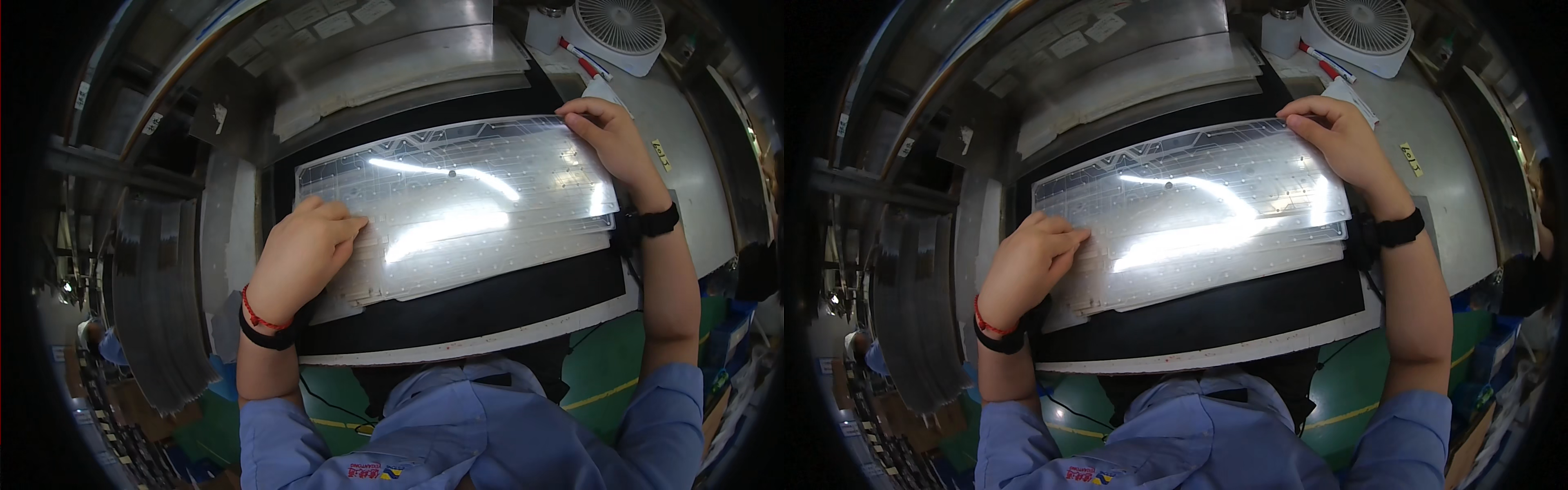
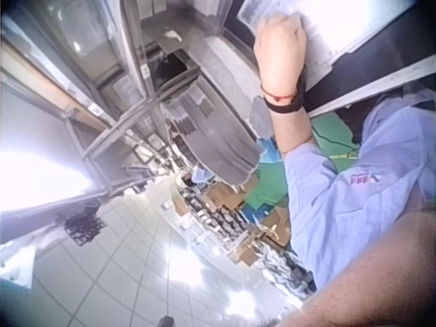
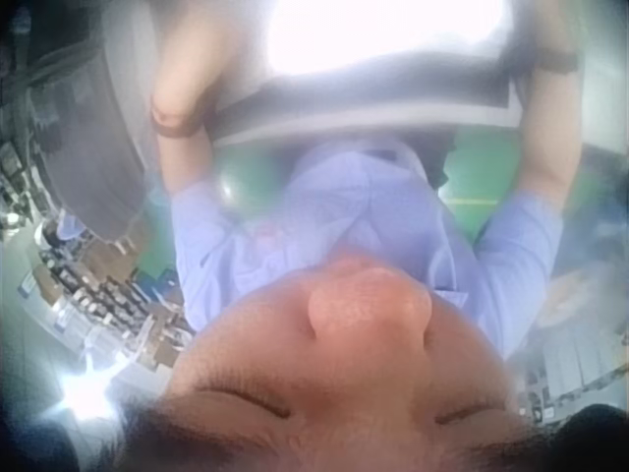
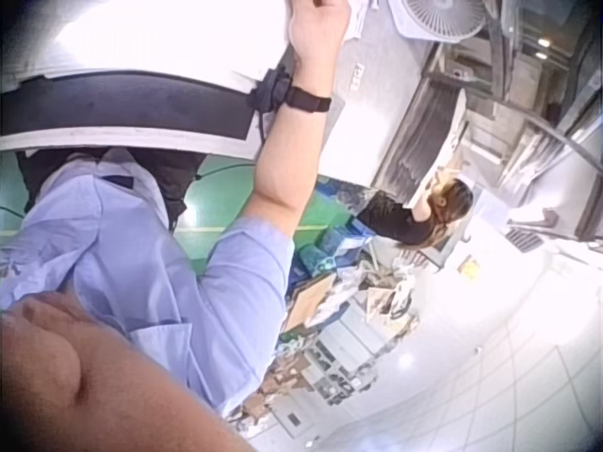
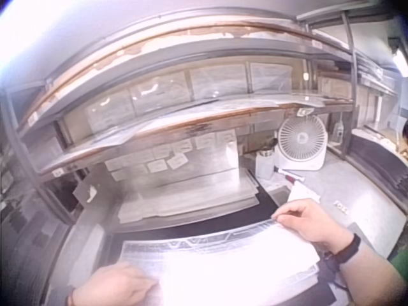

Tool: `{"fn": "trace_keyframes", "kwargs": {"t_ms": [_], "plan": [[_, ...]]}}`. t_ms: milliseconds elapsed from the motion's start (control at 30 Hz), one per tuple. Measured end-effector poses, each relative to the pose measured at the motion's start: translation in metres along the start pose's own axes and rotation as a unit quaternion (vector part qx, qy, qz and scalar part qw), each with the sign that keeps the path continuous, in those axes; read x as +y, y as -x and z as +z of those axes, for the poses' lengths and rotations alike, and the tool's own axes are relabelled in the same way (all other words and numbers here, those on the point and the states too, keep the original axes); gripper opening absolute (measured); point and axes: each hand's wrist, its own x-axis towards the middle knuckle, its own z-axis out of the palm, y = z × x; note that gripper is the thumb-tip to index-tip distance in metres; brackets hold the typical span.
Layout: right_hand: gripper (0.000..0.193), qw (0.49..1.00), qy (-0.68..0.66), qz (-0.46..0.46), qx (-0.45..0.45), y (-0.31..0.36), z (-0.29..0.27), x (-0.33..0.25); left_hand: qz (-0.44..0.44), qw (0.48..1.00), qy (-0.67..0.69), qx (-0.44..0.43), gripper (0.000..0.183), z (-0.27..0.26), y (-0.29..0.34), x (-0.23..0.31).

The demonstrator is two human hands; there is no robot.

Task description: Assembling layers of a keyboard membrane or component at a workstation.

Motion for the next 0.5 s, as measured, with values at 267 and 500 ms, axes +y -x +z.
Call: {"fn": "trace_keyframes", "kwargs": {"t_ms": [267,500], "plan": [[0.016,1.0,-0.02,0.014,0.005,0.0005,0.0016,-0.0009,0.005,1.0,0.002,0.01,0.021,0.0017,0.0013,-0.0007],[0.015,0.999,-0.03,0.018,0.006,0.001,0.0016,-0.0008,0.004,1.0,-0.003,0.0,0.021,-0.0006,0.0008,0.0002]]}}
